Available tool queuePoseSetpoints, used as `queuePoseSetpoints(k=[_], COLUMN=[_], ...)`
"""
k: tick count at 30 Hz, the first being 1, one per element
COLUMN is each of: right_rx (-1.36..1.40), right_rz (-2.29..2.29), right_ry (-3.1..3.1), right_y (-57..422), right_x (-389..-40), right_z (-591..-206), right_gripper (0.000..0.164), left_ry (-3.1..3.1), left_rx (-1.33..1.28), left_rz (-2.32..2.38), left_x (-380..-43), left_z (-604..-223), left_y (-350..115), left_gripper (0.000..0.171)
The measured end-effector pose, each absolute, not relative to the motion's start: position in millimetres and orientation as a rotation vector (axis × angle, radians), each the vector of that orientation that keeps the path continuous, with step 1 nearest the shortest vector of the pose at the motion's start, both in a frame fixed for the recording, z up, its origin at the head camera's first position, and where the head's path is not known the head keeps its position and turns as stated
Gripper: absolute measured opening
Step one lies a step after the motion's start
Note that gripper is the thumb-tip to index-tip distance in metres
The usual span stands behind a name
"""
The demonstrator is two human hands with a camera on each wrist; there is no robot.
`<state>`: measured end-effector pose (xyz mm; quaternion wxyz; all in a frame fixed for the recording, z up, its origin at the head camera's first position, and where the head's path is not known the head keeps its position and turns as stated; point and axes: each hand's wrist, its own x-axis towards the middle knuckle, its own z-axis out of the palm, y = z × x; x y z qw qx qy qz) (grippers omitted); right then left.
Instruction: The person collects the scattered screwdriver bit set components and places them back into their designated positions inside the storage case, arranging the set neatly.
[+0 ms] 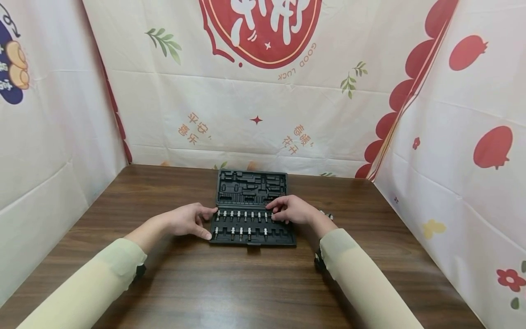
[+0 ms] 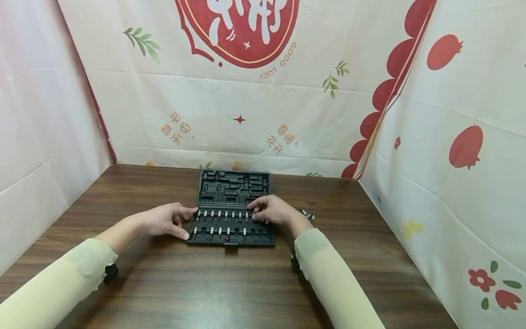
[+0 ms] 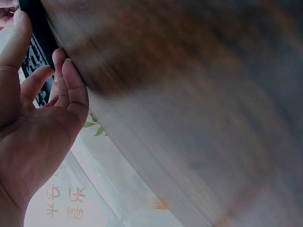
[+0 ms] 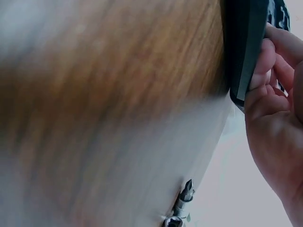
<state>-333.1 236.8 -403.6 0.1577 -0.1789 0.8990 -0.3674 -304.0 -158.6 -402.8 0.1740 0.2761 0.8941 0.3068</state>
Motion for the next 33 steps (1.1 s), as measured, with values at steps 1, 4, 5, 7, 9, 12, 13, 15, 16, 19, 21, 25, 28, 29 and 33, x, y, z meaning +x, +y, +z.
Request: queuePoseSetpoints(k=[1,4,5,7,9,12,13,15,16,19,21,25,28,29,33], right_rx=[-0.516,-0.522,-0.523,-0.528,-0.54,-0.533,-0.524,-0.504,-0.496,-0.495,-0.499,-0.487,-0.491,-0.496,-0.508], right_rz=[-1.042,-1.017,-1.011,-0.997,-0.983,-0.969,-0.969,-0.973,-0.976,-0.982,-0.982,-0.98,-0.993,-0.999,-1.015], right_ry=[2.577,2.601,2.606,2.618,2.627,2.637,2.639,2.642,2.641,2.638,2.637,2.638,2.629,2.625,2.611], right_y=[236.5,235.9,235.8,235.2,234.4,232.5,231.9,230.8,230.3,229.4,228.8,230.5,232.7,233.2,233.5], right_x=[-332.8,-332.7,-332.9,-332.5,-332.9,-332.1,-331.6,-330.8,-330.4,-330.5,-330.7,-330.7,-331.8,-332.4,-333.2], right_z=[-403.5,-404.0,-404.5,-405.4,-405.5,-404.2,-403.4,-402.5,-402.2,-402.5,-402.3,-403.0,-404.2,-404.7,-402.9], right_gripper=[0.033,0.033,0.033,0.033,0.033,0.032,0.032,0.031,0.03,0.029,0.029,0.029,0.03,0.03,0.03], left_ry=[2.537,2.538,2.537,2.537,2.539,2.542,2.541,2.539,2.537,2.533,2.533,2.533,2.536,2.539,2.543], left_rx=[0.784,0.786,0.786,0.791,0.78,0.781,0.779,0.788,0.792,0.806,0.792,0.776,0.776,0.787,0.793], left_rz=[0.869,0.867,0.868,0.859,0.855,0.841,0.842,0.838,0.838,0.837,0.845,0.855,0.856,0.849,0.841], left_x=[-303.7,-303.3,-303.2,-303.3,-303.4,-303.8,-304.1,-304.5,-304.8,-305.2,-304.9,-304.8,-305.0,-305.1,-305.5], left_z=[-402.8,-402.7,-402.8,-402.7,-402.5,-401.3,-401.1,-400.6,-400.7,-400.9,-401.2,-403.5,-404.4,-404.5,-402.9], left_y=[-158.7,-158.7,-158.8,-158.9,-159.0,-159.5,-159.4,-159.5,-159.5,-160.0,-160.3,-159.9,-159.8,-160.0,-160.7], left_gripper=[0.094,0.094,0.094,0.094,0.095,0.094,0.094,0.094,0.094,0.094,0.094,0.095,0.095,0.095,0.095])
